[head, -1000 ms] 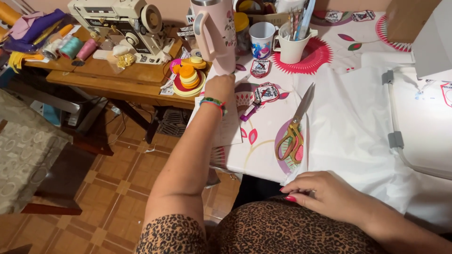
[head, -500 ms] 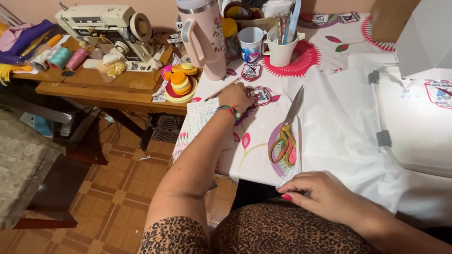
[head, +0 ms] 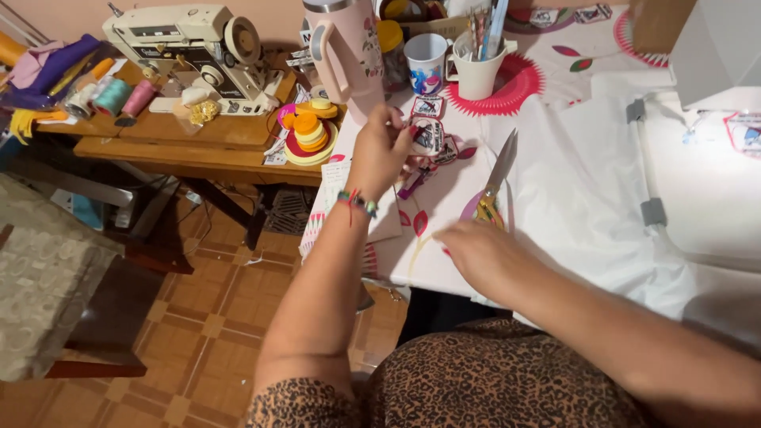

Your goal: Cutting out embroidered patches from a fabric sheet using scissors at a sewing workstation.

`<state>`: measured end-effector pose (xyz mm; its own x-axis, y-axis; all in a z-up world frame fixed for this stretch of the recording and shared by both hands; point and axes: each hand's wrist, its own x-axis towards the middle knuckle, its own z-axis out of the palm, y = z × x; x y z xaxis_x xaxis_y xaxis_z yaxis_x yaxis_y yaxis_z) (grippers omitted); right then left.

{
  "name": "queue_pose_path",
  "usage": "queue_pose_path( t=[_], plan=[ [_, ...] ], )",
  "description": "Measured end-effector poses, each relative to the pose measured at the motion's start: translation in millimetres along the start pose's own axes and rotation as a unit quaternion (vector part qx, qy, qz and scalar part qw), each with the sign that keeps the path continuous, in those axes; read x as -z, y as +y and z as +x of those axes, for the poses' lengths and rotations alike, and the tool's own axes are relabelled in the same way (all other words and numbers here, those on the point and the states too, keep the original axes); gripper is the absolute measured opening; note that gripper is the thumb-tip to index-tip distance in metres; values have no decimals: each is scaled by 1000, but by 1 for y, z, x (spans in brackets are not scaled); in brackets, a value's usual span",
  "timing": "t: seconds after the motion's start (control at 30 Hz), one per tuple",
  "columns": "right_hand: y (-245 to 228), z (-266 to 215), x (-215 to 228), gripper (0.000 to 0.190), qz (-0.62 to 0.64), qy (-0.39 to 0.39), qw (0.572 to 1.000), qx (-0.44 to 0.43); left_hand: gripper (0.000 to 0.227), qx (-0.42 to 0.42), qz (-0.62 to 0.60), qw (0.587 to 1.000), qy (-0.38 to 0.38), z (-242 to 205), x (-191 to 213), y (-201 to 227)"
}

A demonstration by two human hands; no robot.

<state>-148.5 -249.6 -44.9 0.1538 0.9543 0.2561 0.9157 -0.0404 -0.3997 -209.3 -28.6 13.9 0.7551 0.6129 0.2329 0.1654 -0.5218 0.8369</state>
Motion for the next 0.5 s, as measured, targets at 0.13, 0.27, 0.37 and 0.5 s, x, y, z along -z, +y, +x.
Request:
queue_pose_path(
  t=[0.13,0.27,0.37,0.5],
  plan=[
    [69,72,-107,18,-80,88,993,19,24,-7,-133,988,76,-59,-2,-7],
    [33,97,-69,38,-151,197,969,8,23,-7,-243,967,78,-102,-5,-36],
    [5,98,-18,50,-237,-37,971,-24,19,-29,-265,961,70,-125,-3,-37],
    [30,93,-47,39,-234,-1,972,-10,11,-51,-263,961,70,-143,7,-36]
  ],
)
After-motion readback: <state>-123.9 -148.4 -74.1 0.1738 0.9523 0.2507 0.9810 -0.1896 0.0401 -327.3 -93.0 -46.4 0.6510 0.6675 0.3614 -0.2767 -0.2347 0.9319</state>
